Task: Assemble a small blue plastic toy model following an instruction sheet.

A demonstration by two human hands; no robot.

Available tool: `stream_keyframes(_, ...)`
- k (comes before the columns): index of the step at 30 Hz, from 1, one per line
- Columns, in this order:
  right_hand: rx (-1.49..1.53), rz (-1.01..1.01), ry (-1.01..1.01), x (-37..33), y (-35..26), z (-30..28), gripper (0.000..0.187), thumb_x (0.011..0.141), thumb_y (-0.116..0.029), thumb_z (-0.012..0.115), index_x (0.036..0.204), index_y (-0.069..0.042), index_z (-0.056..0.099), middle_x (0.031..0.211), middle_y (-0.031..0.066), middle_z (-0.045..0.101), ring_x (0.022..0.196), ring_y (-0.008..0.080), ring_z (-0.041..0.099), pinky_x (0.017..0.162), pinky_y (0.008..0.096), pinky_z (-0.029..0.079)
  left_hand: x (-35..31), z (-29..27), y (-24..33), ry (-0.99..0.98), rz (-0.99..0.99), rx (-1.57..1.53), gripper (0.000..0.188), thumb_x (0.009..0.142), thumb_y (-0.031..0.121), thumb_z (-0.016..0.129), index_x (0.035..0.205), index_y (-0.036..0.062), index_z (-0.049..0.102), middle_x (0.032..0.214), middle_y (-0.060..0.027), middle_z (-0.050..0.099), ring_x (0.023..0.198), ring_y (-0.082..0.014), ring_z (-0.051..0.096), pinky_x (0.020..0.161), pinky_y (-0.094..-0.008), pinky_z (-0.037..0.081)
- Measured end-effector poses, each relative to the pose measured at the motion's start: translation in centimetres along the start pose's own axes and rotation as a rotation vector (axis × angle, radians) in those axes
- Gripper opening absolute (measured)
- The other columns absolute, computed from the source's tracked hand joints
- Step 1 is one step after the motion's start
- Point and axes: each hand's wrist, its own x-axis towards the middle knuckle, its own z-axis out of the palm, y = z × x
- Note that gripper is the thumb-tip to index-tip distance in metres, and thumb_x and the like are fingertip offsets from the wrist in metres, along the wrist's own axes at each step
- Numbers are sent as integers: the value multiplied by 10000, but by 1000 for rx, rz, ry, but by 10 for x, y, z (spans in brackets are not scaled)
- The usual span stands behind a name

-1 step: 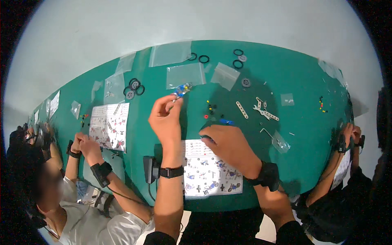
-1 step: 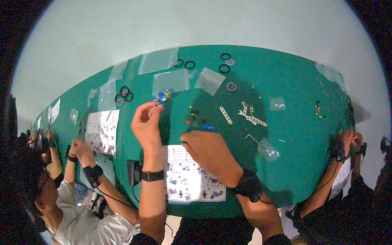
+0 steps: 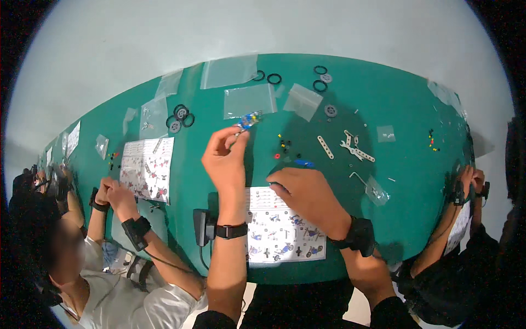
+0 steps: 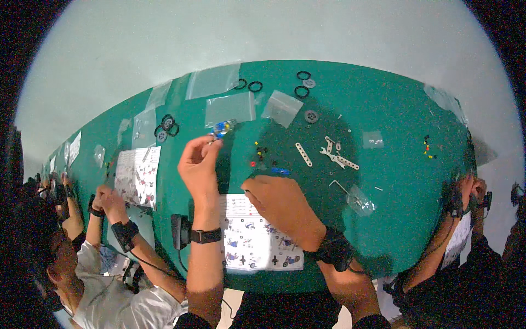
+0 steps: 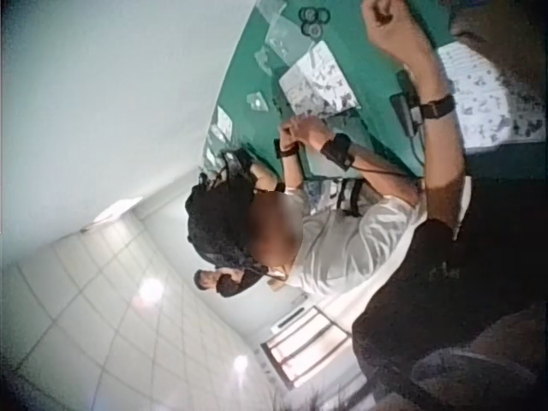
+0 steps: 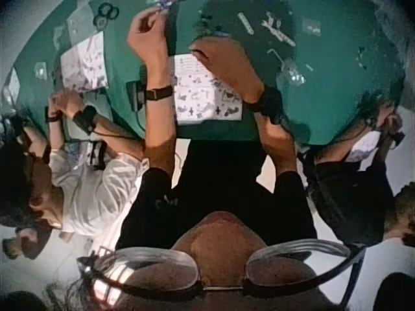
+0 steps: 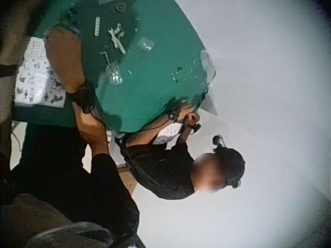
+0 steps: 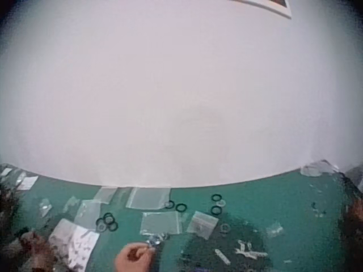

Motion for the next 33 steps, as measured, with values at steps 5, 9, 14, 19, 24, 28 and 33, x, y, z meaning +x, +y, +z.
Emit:
stream_keyframes(5, -124, -40, -102, 2, -2, -2, 105, 939, -130, 674, 1023, -72, 696, 906, 116, 687, 800, 355, 676, 685, 427, 549, -7, 3, 6, -88, -21, 17, 177, 857, -85, 768, 999, 7, 719, 899, -2, 702, 786, -37, 580, 717, -186, 442)
stream_keyframes(9, -114, -4, -56, 2, 6, 1, 100, 931, -128, 689, 1008, -69, 715, 898, 125, 689, 782, 351, 679, 687, 428, 556, -12, 8, 7, -176, -28, -52, 188, 871, -146, 711, 1014, -25, 695, 1065, -101, 727, 988, -152, 698, 826, -259, 577)
stream_keyframes(14, 181, 278, 424, 12, -8, -26, 140, 890, -126, 764, 1011, -54, 761, 833, 102, 701, 606, 197, 596, 557, 341, 455, -22, 18, 9, -231, -87, -165, 212, 870, -154, 705, 1039, -27, 687, 1075, -127, 732, 992, -173, 706, 841, -279, 589)
stream_keyframes(19, 151, 249, 616, 12, 0, -18, 116, 864, -71, 786, 973, -39, 761, 770, 78, 676, 574, 128, 513, 536, 292, 393, -41, 32, 6, -309, -204, -242, 203, 882, -136, 714, 1051, -26, 694, 1069, -122, 735, 966, -164, 707, 845, -272, 578)
stream_keyframes(24, 172, 222, 706, 11, 1, -15, 96, 874, -61, 777, 960, -23, 757, 766, 75, 672, 577, 121, 514, 535, 295, 397, -51, 39, 7, -358, -154, -188, 195, 891, -107, 736, 1067, -27, 713, 1031, -92, 743, 946, -147, 700, 852, -274, 571)
stream_keyframes(28, 350, 346, 678, 11, -3, -17, 111, 906, -74, 759, 993, -6, 753, 746, 32, 643, 625, 86, 504, 561, 277, 394, -52, 39, 9, -360, -133, -114, 187, 896, -79, 750, 1071, -12, 745, 1028, -74, 741, 944, -119, 687, 823, -246, 557)
stream_keyframes(33, 431, 438, 600, 9, -4, -21, 131, 931, -97, 742, 1013, 4, 748, 726, -3, 598, 675, 60, 490, 585, 258, 385, -54, 38, 20, -354, -100, -28, 194, 887, -74, 762, 1067, -3, 758, 1010, -62, 743, 917, -105, 675, 794, -235, 541)
